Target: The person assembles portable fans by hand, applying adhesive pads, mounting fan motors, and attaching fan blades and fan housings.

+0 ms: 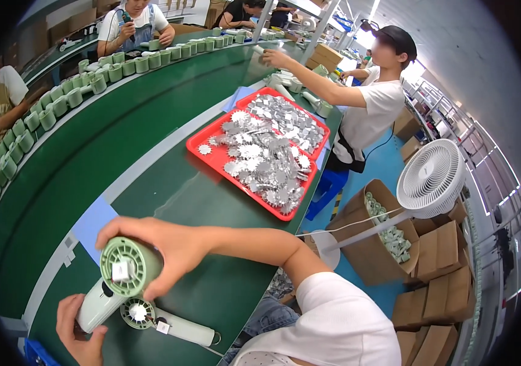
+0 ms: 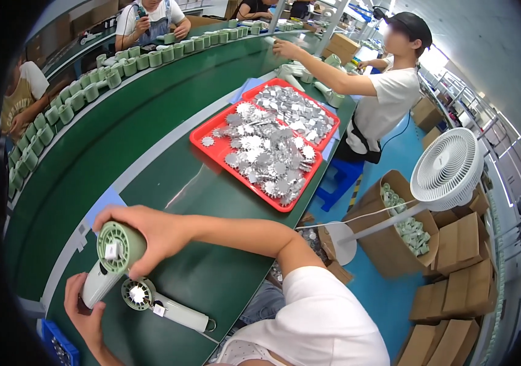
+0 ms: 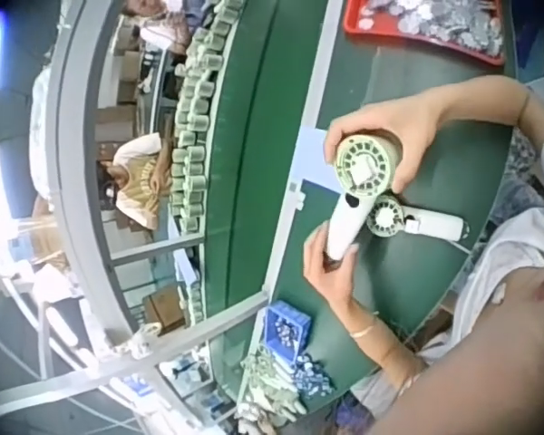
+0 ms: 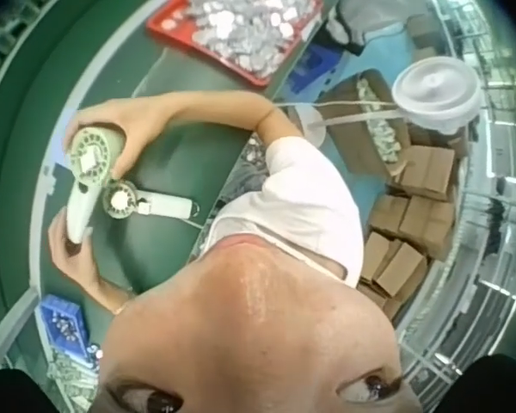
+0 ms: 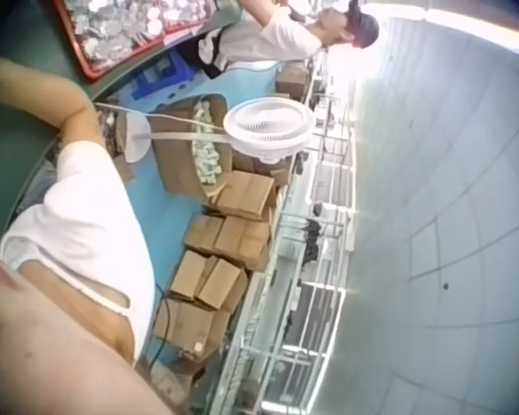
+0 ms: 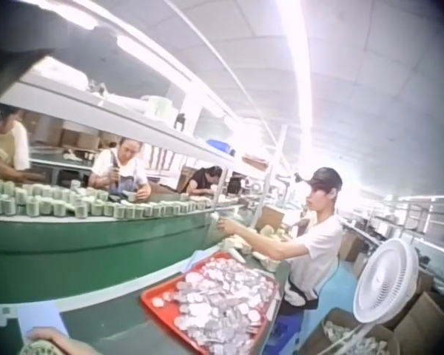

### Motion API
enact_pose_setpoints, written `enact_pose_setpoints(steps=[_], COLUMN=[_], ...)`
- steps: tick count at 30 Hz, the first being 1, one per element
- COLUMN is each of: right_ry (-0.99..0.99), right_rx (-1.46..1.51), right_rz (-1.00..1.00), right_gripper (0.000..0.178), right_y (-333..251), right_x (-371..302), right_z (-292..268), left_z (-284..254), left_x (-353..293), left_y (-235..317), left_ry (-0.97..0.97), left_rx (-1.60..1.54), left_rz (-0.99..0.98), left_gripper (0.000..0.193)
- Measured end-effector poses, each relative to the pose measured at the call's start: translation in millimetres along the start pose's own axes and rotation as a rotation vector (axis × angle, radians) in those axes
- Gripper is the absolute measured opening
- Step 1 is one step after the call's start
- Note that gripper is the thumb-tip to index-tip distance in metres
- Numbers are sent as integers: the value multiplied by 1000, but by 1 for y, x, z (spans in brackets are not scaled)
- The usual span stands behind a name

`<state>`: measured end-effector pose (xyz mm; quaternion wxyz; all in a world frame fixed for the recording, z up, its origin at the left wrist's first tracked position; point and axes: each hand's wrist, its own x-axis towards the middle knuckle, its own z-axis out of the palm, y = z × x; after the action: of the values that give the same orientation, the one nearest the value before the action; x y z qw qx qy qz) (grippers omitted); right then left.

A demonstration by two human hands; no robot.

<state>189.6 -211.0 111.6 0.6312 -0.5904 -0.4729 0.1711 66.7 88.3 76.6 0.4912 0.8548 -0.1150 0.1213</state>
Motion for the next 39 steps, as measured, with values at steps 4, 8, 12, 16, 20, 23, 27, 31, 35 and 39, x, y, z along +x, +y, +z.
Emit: enact_pose_setpoints(steps=[4, 8, 12, 16, 20, 23, 27, 31, 35, 39], right_ry=[185, 327, 220, 278, 387, 367, 369, 432, 294, 108], right_rx=[11, 52, 55, 181, 307, 223, 157, 285, 231, 269], right_rz=[36, 107, 64, -58, 88, 188, 252, 376, 369, 226], right_gripper=[81, 95, 110, 99, 61, 50, 48, 47, 50, 80], right_y=[3, -14, -21, -2, -7, -28, -48, -51, -40, -37], right_x=[10, -2, 17, 19, 11, 36, 62, 77, 71, 65], right_z=[14, -5, 0, -1, -24, -12, 6, 8, -18, -14], left_z=[3, 35, 27, 21, 22, 19, 21, 19, 19, 14], left_x=[-12, 14, 7, 7, 9, 5, 2, -1, 2, 3], left_y=[41, 39, 45, 51, 55, 54, 60, 64, 69, 51], left_ry=[-19, -82, -72, -71, -123, -162, -133, -129, -137, -132], left_rx=[143, -186, -447, -624, -753, -860, -995, -1089, -1048, -767], left_rz=[-6, -37, -263, -322, -380, -357, -354, -393, -351, -250], left_gripper=[58, 40, 36, 47, 55, 60, 65, 67, 62, 39])
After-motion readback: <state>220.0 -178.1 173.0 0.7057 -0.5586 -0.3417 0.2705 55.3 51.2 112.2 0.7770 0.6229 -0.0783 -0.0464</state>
